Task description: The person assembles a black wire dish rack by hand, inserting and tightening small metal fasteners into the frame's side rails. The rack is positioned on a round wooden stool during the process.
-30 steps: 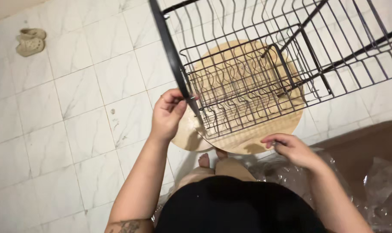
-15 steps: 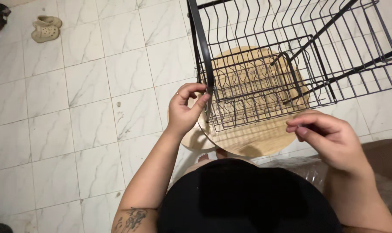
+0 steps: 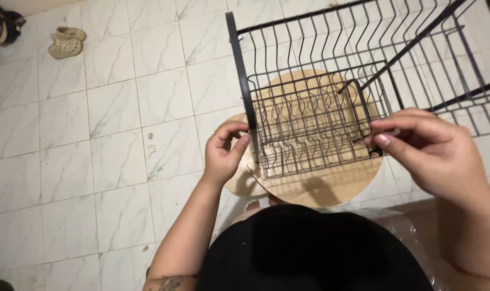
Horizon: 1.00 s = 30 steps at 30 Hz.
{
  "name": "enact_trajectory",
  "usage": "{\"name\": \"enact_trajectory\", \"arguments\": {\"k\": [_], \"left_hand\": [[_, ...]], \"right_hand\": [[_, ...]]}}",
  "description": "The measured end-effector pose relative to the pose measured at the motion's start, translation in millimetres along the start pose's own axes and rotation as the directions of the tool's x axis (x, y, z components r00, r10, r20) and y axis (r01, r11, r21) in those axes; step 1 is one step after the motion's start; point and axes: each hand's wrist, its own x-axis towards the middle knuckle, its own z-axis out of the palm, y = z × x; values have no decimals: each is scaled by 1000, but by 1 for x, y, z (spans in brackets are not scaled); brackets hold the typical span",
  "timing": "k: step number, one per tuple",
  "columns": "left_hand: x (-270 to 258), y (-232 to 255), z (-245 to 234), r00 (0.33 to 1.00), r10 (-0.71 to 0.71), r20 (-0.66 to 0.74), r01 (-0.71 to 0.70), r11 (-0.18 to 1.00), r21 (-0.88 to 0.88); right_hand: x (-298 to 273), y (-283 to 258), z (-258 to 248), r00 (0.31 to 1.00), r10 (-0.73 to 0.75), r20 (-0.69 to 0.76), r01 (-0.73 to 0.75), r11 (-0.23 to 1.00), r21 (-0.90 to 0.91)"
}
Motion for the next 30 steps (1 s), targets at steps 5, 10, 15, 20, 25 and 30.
{"name": "enact_trajectory", "arguments": {"k": [5,10,15,20,25,30], "left_hand": [[-7,-18,4,994,-90,-61,82,988,-127],[-8,-24,7,987,-113,-111,98,986,-132],[3,-1,7,1000,13,-28,-15,999,-52],[15,23,5,990,144,8,-141,958,249],[31,36,-4,972,193,134,-229,907,354],[40,37,-12,955,202,217,-263,913,311]], "right_hand": [[28,-7,-23,999,33,39,-32,999,-38],[39,9,-21,986,-62,153,78,992,-99],[33,7,-13,981,-108,159,117,992,-49],[27,10,8,992,-111,66,111,994,9],[24,18,28,998,-58,-39,60,997,42],[21,27,36,984,-68,-163,85,991,103]]}}
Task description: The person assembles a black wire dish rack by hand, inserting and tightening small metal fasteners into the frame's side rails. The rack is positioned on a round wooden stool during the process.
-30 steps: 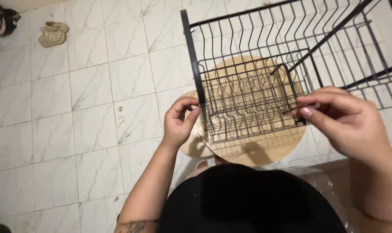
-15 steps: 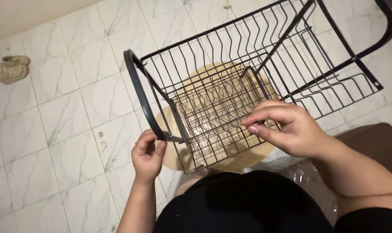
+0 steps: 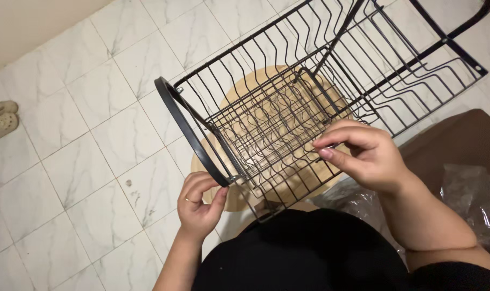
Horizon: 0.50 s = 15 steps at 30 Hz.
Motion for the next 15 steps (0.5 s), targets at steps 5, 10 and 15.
{"name": "enact_trajectory", "arguments": {"k": [5,10,15], "left_hand": [[0,-9,-3,998,-30,47,35,992,-121],[-7,-23,-6,985,-120,121,151,946,-287],[-12,-34,0,967,-208,147,250,883,-397]], "right_hand": [[1,-4,0,997,17,-76,-19,1000,-22],[12,-20,-14,998,43,-38,-46,995,-91],[47,-41,-39,977,66,205,-11,967,-256]]}}
